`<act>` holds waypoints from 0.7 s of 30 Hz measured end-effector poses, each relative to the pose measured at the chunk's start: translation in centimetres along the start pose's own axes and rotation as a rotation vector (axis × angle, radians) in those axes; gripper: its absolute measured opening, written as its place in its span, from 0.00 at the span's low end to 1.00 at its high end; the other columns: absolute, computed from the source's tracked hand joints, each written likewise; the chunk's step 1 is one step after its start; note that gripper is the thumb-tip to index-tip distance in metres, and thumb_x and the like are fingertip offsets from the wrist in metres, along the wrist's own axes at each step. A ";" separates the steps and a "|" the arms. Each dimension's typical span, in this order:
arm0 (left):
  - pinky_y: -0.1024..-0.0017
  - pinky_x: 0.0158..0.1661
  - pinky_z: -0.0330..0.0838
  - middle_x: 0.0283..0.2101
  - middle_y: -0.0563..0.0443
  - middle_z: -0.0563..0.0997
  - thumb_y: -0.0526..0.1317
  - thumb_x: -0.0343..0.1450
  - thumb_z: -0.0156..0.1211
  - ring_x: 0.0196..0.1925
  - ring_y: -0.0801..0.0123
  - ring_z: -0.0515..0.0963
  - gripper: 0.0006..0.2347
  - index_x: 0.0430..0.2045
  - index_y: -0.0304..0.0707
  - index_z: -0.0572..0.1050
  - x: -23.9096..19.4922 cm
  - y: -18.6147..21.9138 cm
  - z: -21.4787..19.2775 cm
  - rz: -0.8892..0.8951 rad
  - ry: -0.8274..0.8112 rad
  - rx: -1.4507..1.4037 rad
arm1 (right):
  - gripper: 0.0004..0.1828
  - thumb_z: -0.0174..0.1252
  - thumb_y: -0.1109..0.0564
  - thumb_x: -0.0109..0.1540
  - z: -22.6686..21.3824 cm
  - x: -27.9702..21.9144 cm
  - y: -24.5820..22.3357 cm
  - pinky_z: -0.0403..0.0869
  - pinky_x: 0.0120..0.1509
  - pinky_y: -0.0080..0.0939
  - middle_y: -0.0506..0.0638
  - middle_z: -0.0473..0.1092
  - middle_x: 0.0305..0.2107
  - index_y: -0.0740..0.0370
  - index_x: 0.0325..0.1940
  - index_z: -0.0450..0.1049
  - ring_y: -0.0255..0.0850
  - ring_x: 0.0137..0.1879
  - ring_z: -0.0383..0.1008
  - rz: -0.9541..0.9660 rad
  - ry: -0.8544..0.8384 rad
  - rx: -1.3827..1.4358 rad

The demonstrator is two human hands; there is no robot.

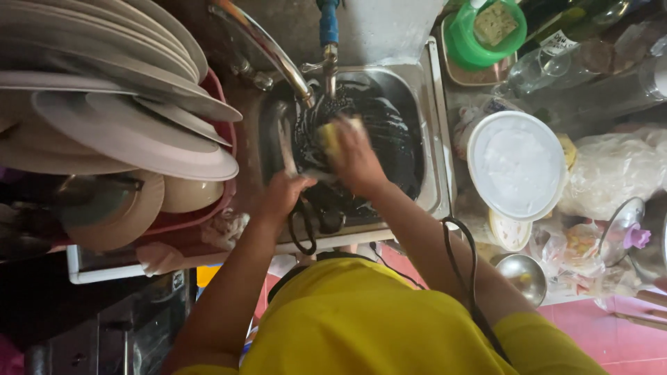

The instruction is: Washing various dishes in a kitchen sink and then preparing food ingredients on a counter

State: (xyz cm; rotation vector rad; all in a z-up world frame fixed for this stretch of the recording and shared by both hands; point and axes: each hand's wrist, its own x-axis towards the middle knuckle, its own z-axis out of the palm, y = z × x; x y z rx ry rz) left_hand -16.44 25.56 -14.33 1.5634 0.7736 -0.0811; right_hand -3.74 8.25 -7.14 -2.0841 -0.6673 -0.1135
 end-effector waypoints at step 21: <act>0.63 0.07 0.67 0.23 0.33 0.77 0.46 0.58 0.79 0.22 0.50 0.82 0.19 0.23 0.27 0.76 -3.9 5.0 0.5 -0.354 -0.001 -0.287 | 0.42 0.44 0.25 0.62 -9.9 9.6 6.7 0.65 0.74 0.55 0.56 0.76 0.54 0.61 0.59 0.76 0.47 0.65 0.74 1.144 0.335 0.309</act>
